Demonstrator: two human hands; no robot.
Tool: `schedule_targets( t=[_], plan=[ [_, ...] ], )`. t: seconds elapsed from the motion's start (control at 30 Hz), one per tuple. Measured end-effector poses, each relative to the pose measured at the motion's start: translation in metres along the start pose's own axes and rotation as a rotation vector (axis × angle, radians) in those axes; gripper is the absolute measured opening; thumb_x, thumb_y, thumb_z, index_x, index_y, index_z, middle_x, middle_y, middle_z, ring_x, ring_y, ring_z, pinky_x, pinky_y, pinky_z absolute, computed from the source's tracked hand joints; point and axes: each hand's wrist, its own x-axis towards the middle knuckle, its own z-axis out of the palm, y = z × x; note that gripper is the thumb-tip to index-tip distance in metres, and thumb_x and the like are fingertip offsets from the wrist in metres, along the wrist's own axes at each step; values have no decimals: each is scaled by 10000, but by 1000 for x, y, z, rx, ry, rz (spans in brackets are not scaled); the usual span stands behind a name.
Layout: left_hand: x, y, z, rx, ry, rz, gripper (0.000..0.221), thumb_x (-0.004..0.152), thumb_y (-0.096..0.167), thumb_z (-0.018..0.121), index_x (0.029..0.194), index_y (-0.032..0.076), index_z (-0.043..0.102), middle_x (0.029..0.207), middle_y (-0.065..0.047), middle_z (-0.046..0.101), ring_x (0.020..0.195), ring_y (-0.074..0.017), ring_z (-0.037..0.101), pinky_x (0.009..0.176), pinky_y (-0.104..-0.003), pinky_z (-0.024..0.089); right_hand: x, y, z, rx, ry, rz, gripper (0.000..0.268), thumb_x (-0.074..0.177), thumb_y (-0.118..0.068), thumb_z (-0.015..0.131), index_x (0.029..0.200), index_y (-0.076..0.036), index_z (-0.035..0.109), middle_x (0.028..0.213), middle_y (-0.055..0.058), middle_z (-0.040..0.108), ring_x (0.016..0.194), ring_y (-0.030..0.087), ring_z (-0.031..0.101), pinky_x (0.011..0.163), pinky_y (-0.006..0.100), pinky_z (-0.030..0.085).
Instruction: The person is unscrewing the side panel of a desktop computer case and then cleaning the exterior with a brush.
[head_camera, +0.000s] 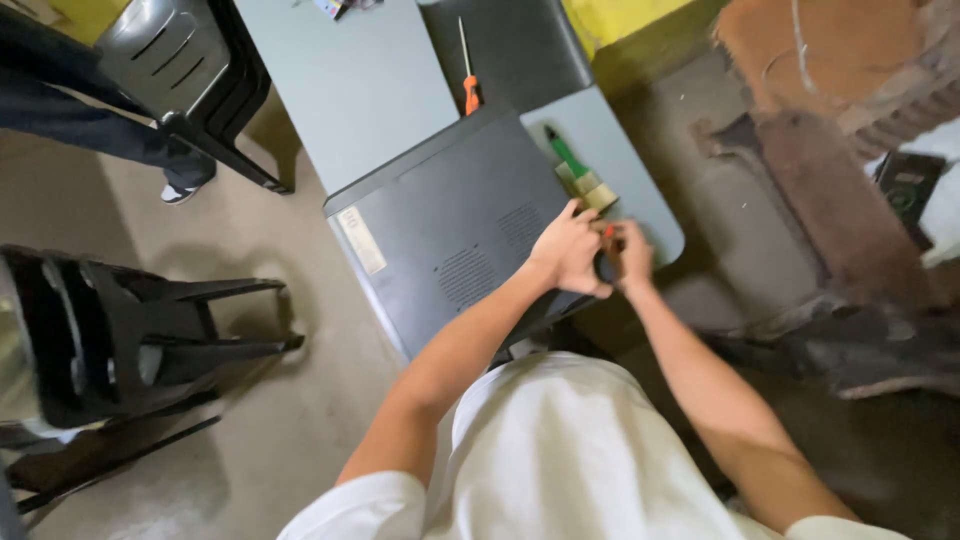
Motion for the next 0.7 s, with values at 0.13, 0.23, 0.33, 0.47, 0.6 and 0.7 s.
schedule_targets(
  t=[0.13, 0.23, 0.33, 0.47, 0.6, 0.7],
  plan=[
    [-5, 4, -15, -61, 41, -29, 630, 490, 806, 620, 795, 281, 787, 913, -31, 786, 1037, -213, 670, 1127, -526, 368, 7, -1, 4, 120, -180, -335, 271, 1001, -90, 641, 1171, -219, 807, 1171, 79, 822, 1202, 317, 744, 1042, 451, 568],
    [-4, 8, -30, -124, 60, -38, 534, 473, 737, 660, 761, 294, 740, 902, 3, 762, 1032, -202, 656, 1125, -505, 375, 34, 37, -57, -260, -166, -294, 367, 845, -229, 886, 1179, -364, 815, 1298, -74, 729, 1311, 228, 651, 1173, 424, 527],
    [-7, 8, -24, -109, 99, -41, 515, 459, 708, 681, 745, 284, 743, 838, 8, 702, 990, -199, 634, 1123, -488, 380, 83, 96, -197, -493, 250, -276, 258, 923, -183, 808, 1171, -247, 776, 1172, 5, 698, 1155, 284, 643, 1066, 446, 493],
    [-8, 8, -21, -135, 152, -53, 537, 477, 740, 703, 700, 253, 716, 790, -14, 641, 924, -210, 605, 1095, -467, 393, 145, 167, -328, -700, 670, 101, 404, 1129, -403, 608, 1309, -43, 651, 1166, 234, 650, 1101, 451, 599, 974, 546, 407],
    [-5, 7, -32, -156, -102, -55, 833, 552, 834, 682, 997, 160, 886, 906, -26, 742, 964, -259, 595, 1104, -479, 349, 165, 156, -345, -541, 262, 552, 844, 1190, -630, 429, 1420, 156, 633, 1415, 486, 613, 1336, 669, 509, 1128, 679, 277],
    [-5, 9, -29, -144, -105, -75, 820, 565, 825, 661, 1003, 170, 887, 883, -17, 731, 960, -251, 590, 1135, -463, 346, 190, 181, -349, -512, 337, 547, 987, 1207, -747, 372, 1420, 175, 654, 1472, 423, 609, 1387, 601, 504, 1124, 781, 203]
  ],
)
